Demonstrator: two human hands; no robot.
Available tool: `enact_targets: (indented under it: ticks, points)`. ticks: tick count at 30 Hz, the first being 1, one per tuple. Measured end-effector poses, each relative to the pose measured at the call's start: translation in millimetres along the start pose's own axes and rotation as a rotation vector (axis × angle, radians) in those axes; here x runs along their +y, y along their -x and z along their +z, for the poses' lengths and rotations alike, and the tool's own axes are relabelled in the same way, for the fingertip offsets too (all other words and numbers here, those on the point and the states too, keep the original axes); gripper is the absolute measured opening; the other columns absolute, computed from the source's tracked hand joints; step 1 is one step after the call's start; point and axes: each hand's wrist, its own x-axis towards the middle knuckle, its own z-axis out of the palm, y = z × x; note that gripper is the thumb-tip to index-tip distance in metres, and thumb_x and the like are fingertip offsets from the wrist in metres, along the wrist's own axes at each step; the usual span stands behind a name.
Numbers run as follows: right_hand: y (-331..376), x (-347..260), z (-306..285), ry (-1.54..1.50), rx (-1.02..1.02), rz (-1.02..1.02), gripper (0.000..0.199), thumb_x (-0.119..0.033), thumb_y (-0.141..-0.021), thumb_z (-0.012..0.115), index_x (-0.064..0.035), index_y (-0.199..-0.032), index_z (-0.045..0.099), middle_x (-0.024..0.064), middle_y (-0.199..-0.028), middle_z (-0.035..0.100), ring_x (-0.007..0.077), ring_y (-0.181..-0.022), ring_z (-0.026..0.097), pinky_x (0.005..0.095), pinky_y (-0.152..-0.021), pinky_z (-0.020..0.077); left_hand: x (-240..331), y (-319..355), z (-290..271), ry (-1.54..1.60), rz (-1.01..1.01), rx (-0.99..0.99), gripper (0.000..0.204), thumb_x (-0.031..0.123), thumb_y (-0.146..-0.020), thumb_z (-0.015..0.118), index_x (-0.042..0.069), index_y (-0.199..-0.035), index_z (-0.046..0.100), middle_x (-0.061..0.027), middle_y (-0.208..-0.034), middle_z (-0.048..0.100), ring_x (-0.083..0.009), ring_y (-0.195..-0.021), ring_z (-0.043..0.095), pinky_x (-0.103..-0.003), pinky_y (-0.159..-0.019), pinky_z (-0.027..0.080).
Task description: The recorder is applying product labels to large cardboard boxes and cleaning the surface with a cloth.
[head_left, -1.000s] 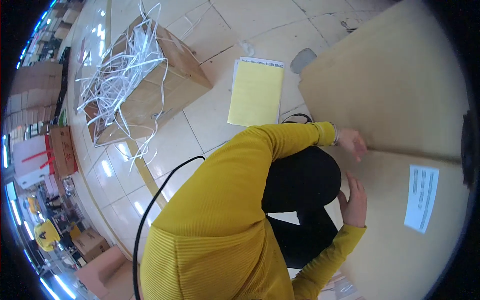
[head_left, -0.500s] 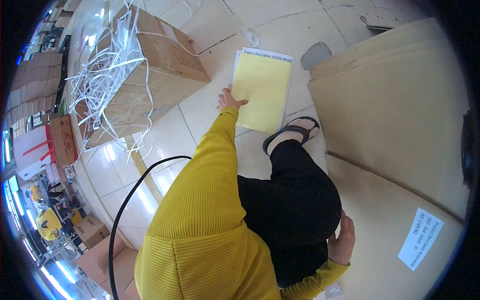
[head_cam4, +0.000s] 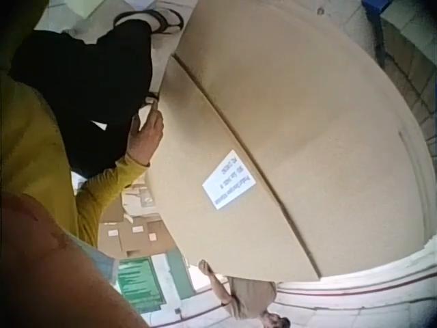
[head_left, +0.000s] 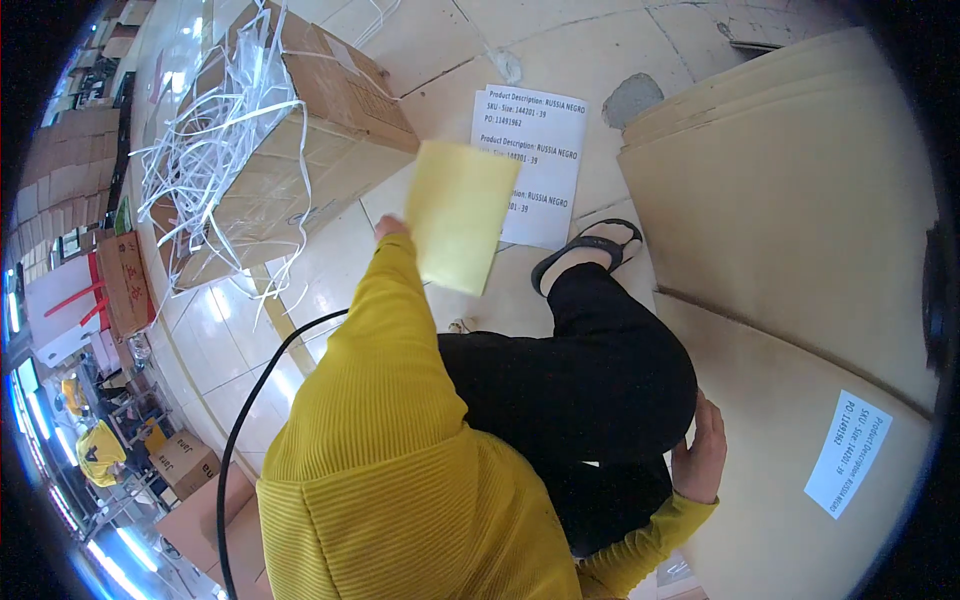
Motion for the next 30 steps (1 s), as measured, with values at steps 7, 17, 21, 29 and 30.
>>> enact_targets:
  ticks: [7, 17, 21, 29, 30]
  points:
    - [1, 9, 8, -0.022, -0.003, -0.014, 0.048, 0.006, -0.070, 0.060, -0.0031, -0.116, 0.050, 0.0167, -0.105, 0.056, 0.0352, -0.097, 0.054, 0.0377, -0.083, 0.0446, 44, 28, -11, 0.409, 0.323, 0.380, 0.040, 0.008, -0.067, 0.061, 0.018, -0.105, 0.054, -0.0086, -0.107, 0.054, -0.0275, -0.107, 0.049, -0.039, -0.085, 0.044]
    - [-9, 17, 14, -0.054, -0.108, 0.014, 0.058, 0.003, -0.070, 0.060, -0.0072, -0.125, 0.045, 0.0170, -0.110, 0.054, 0.0350, -0.101, 0.052, 0.0396, -0.086, 0.0429, 177, 98, -37, 0.365, -0.006, 0.045, 0.059, 0.032, -0.059, 0.080, 0.015, -0.108, 0.052, -0.0027, -0.113, 0.053, -0.0226, -0.108, 0.049, -0.041, -0.086, 0.042]
    - [-11, 14, 13, -0.061, -0.108, 0.013, 0.052, 0.000, -0.073, 0.059, -0.0052, -0.124, 0.046, 0.0171, -0.108, 0.054, 0.0350, -0.099, 0.052, 0.0388, -0.084, 0.0435, 172, 103, -38, 0.355, -0.005, 0.071, 0.060, 0.033, -0.058, 0.081, 0.017, -0.109, 0.053, -0.0014, -0.114, 0.053, -0.0216, -0.111, 0.047, -0.040, -0.088, 0.040]
    - [-3, 14, 9, -0.044, -0.086, 0.018, 0.066, 0.009, -0.065, 0.059, -0.0083, -0.126, 0.044, 0.0170, -0.110, 0.053, 0.0347, -0.101, 0.051, 0.0401, -0.087, 0.0426, 172, 102, -38, 0.386, 0.017, 0.071, 0.063, 0.032, -0.057, 0.082, 0.018, -0.110, 0.051, -0.0031, -0.112, 0.053, -0.0221, -0.112, 0.044, -0.043, -0.087, 0.038]
    - [-2, 14, 9, -0.050, -0.094, 0.032, 0.068, 0.010, -0.063, 0.059, -0.0091, -0.127, 0.044, 0.0170, -0.111, 0.053, 0.0347, -0.102, 0.051, 0.0402, -0.087, 0.0423, 172, 103, -39, 0.380, 0.016, 0.074, 0.064, 0.032, -0.057, 0.081, 0.018, -0.111, 0.050, -0.0033, -0.112, 0.053, -0.0223, -0.111, 0.045, -0.043, -0.088, 0.037]
